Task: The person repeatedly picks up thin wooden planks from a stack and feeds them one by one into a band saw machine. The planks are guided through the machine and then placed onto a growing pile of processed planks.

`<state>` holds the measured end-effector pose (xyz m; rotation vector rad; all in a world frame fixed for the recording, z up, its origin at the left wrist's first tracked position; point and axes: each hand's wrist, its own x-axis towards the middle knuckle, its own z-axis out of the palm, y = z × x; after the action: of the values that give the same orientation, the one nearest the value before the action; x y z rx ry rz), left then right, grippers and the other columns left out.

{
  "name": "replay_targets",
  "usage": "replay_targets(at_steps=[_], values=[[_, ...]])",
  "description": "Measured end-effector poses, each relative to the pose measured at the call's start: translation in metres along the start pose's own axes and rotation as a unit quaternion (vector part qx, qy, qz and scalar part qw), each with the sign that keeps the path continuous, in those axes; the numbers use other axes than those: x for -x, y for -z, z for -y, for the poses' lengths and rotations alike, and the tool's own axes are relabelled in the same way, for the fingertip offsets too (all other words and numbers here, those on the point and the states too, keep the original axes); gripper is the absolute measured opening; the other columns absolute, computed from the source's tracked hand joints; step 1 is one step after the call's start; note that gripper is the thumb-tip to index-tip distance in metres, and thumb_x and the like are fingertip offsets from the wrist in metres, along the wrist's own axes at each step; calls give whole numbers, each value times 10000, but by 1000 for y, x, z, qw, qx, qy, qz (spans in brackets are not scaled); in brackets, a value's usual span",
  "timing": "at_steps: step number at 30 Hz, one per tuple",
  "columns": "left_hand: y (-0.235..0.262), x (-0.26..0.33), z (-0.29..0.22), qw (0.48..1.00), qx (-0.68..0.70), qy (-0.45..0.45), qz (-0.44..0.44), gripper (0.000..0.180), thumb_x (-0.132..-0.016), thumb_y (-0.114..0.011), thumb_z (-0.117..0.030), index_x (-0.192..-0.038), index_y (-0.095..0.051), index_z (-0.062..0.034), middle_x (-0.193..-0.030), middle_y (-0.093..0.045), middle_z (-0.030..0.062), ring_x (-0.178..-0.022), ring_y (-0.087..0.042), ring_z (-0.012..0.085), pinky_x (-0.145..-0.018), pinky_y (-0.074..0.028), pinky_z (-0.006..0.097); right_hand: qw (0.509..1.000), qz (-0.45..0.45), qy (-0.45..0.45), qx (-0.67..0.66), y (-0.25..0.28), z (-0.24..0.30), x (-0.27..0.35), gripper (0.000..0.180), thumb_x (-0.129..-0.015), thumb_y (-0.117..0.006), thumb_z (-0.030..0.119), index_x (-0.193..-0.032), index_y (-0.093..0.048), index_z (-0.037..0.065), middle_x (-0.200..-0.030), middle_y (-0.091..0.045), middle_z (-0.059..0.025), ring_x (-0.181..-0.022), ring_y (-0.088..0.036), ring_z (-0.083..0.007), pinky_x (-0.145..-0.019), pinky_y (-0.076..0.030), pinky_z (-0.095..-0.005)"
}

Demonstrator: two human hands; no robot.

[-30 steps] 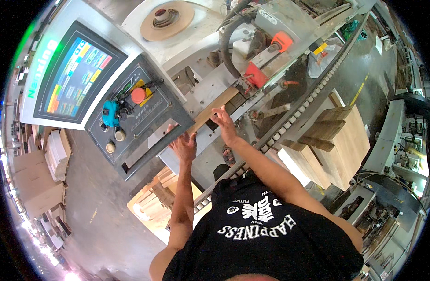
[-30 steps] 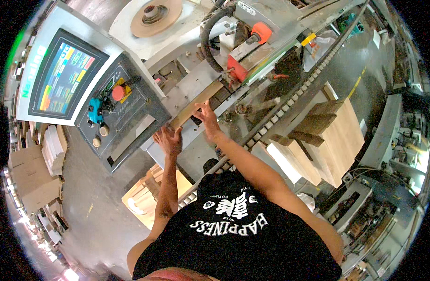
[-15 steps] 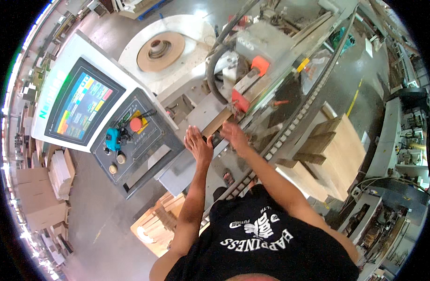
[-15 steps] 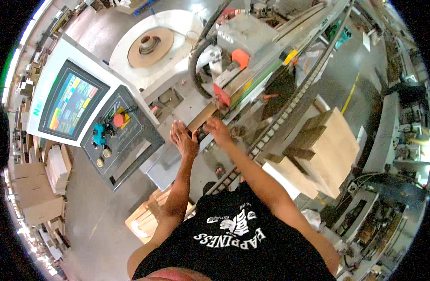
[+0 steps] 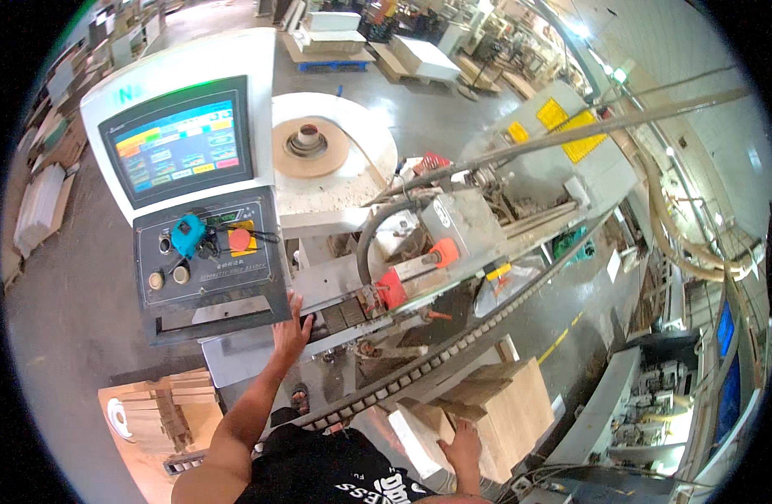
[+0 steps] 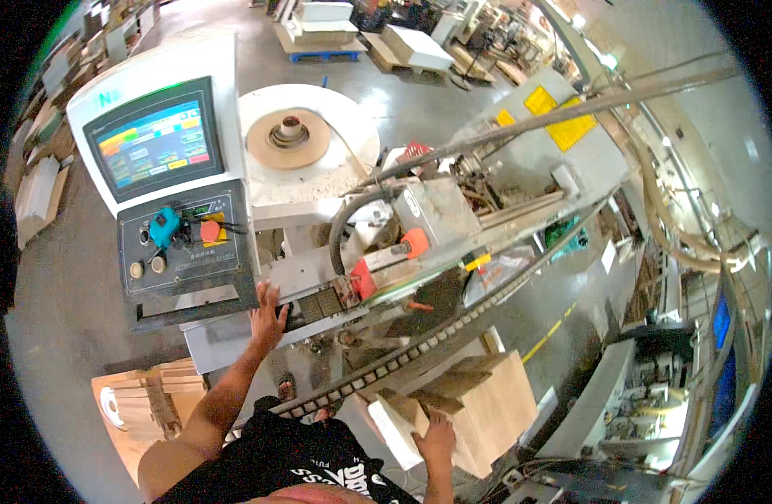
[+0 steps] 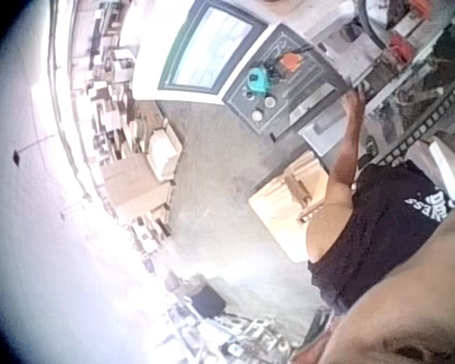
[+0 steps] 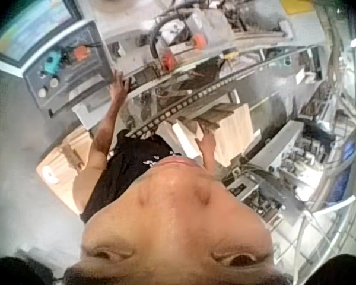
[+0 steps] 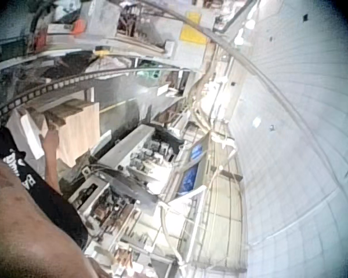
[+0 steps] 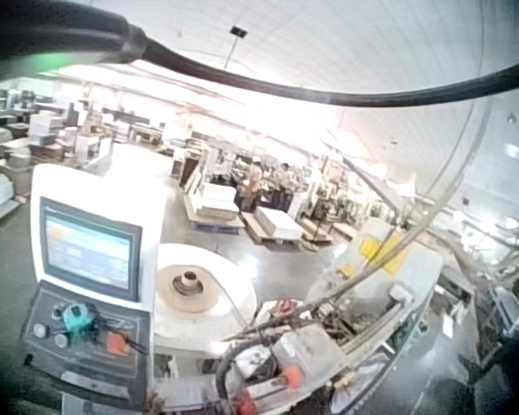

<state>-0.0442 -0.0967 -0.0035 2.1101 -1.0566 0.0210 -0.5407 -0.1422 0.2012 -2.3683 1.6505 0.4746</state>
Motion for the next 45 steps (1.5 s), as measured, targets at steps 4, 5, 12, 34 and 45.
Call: replay_targets(at_steps=[4,5,12,34,45], values=[[27,59,-5,994,-104,-33,3,679,-931,-769,-298,-1524,-502,-102,-1585,-461,157,-1484,-402,410,-1218,-271,605,999,34,-19,4,-48,-31,5,785,-850,-854,405,-1487,-562,50,-1383,-651,-210,-1273,-614,-416,-1062,-507,-539],[35,73,-9,994,-104,-40,7,669,-932,-765,-308,-1516,-508,-104,-1572,-471,151,-1477,-408,407,-1211,-277,603,999,37,-16,16,-59,-37,4,761,-858,-850,407,-1477,-576,61,-1307,-692,-203,-1216,-648,-419,-1047,-512,-537],[62,111,-57,998,7,-33,54,600,-909,-777,-286,-1441,-561,-113,-1553,-503,132,-1465,-437,371,-1201,-295,584,998,50,-32,33,-41,-36,-3,688,-919,-790,454,-1471,-598,91,-1019,-780,-189,-950,-749,-405,-949,-523,-528],[94,62,43,989,-119,-65,65,613,-903,-797,-410,-1372,-594,-71,-1404,-581,156,-1308,-515,382,-1143,-359,555,900,-15,223,-373,-62,282,-163,598,-884,-861,246,-1388,-608,47,-1411,-629,-131,-1290,-599,-310,-1114,-461,-461],[75,48,74,991,-120,55,-2,965,-879,-794,-577,-1623,-408,-100,-1774,-238,76,-1605,-255,332,-1257,-207,591,556,265,107,-780,-99,364,-186,754,-1045,-720,372,-1638,-369,66,-1710,-325,-121,-1613,-284,-256,-1344,-202,-414]])
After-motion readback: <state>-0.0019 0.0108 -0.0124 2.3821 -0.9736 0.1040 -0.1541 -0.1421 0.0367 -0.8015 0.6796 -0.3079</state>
